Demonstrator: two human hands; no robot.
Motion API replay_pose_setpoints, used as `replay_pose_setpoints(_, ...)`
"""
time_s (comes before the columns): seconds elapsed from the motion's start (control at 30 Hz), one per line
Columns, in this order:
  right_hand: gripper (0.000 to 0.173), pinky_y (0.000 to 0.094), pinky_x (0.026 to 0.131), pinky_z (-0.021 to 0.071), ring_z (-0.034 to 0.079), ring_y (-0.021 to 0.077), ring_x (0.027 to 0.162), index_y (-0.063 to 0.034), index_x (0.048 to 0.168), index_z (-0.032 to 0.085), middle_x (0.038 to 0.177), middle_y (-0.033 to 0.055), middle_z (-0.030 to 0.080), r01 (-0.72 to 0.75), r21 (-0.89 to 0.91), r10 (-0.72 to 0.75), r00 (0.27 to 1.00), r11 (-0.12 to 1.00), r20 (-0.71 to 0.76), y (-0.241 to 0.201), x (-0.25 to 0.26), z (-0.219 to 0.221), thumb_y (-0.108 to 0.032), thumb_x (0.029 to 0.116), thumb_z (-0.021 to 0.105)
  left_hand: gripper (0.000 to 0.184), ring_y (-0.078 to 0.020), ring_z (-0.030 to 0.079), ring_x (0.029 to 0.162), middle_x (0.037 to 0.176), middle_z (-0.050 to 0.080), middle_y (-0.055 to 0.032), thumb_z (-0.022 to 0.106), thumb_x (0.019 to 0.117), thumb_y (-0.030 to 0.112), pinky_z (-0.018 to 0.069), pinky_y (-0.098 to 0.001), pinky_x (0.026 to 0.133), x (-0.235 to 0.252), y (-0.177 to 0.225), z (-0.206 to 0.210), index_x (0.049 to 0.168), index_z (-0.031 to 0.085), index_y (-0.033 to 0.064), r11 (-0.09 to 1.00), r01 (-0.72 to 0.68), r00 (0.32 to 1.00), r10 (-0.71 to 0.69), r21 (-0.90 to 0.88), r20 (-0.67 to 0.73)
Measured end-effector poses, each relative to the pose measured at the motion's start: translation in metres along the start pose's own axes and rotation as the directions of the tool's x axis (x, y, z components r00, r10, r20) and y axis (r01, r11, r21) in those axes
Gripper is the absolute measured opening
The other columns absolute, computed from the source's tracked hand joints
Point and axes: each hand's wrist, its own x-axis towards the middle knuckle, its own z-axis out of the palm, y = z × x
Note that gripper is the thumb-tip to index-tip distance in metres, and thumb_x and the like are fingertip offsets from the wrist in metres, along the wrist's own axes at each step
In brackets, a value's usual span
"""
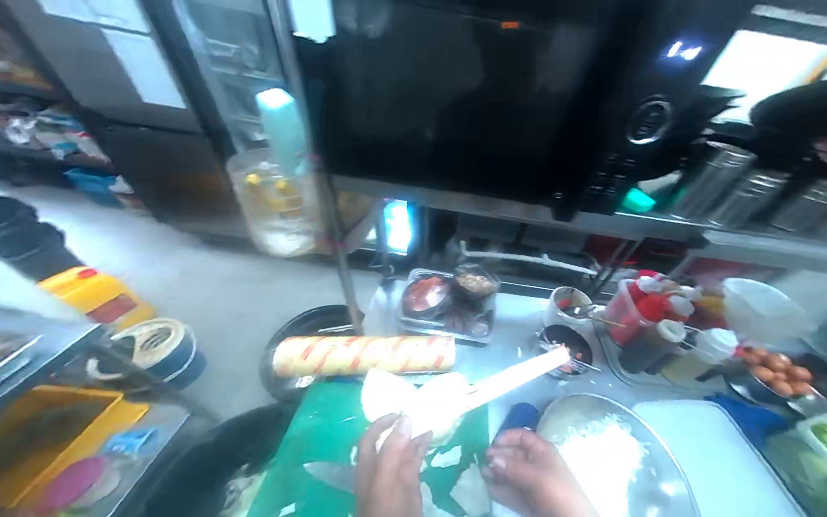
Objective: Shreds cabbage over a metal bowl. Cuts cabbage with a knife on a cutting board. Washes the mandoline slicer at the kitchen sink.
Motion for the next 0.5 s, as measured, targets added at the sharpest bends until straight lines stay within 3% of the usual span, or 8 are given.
replay_pose_setpoints(0.17,0.032,0.0587,0.09,0.0602,0.071,0.0407,0.102,0.0023,0.122,0.056,0.113,0.0246,0.069,0.147,0.279,-0.113,0.984,0.949,-0.135,-0.009,0.001,0.006,-0.003,0.0936,0.071,0.05,-0.0385,0.07,0.104,0.123,0.063,-0.0267,0.063,0.0974,0.024,0.0595,-0.0537,0.092,-0.023,-0.023,0.027,0.135,0.04,0.0003,0.999,-0.051,0.988,0.048,0.017,0.147)
replay_pose_setpoints(0.33,0.02,0.0566,0.088,0.0608,0.072,0.0406,0.099,0.003,0.116,0.053,0.111,0.0261,0.07,0.086,0.397,-0.028,0.988,0.914,-0.15,-0.015,-0.004,-0.007,-0.003,0.0988,0.06,0.046,-0.0374,0.07,0.103,0.117,0.066,-0.0256,0.064,0.0957,0.019,0.0588,-0.054,0.092,-0.037,-0.039,0.034,0.132,0.042,0.0012,0.997,-0.069,0.979,0.063,0.028,0.191)
replay_pose_setpoints(0.5,0.021,0.0562,0.087,0.0608,0.072,0.0406,0.096,0.0034,0.119,0.056,0.109,0.0261,0.07,0.012,0.433,0.044,0.992,0.901,-0.119,-0.014,-0.006,-0.017,-0.007,0.1015,0.055,0.051,-0.0377,0.07,0.103,0.117,0.065,-0.0264,0.067,0.0939,0.02,0.0588,-0.0538,0.091,-0.044,-0.049,0.036,0.134,0.041,0.0009,0.997,-0.064,0.987,0.057,0.043,0.15)
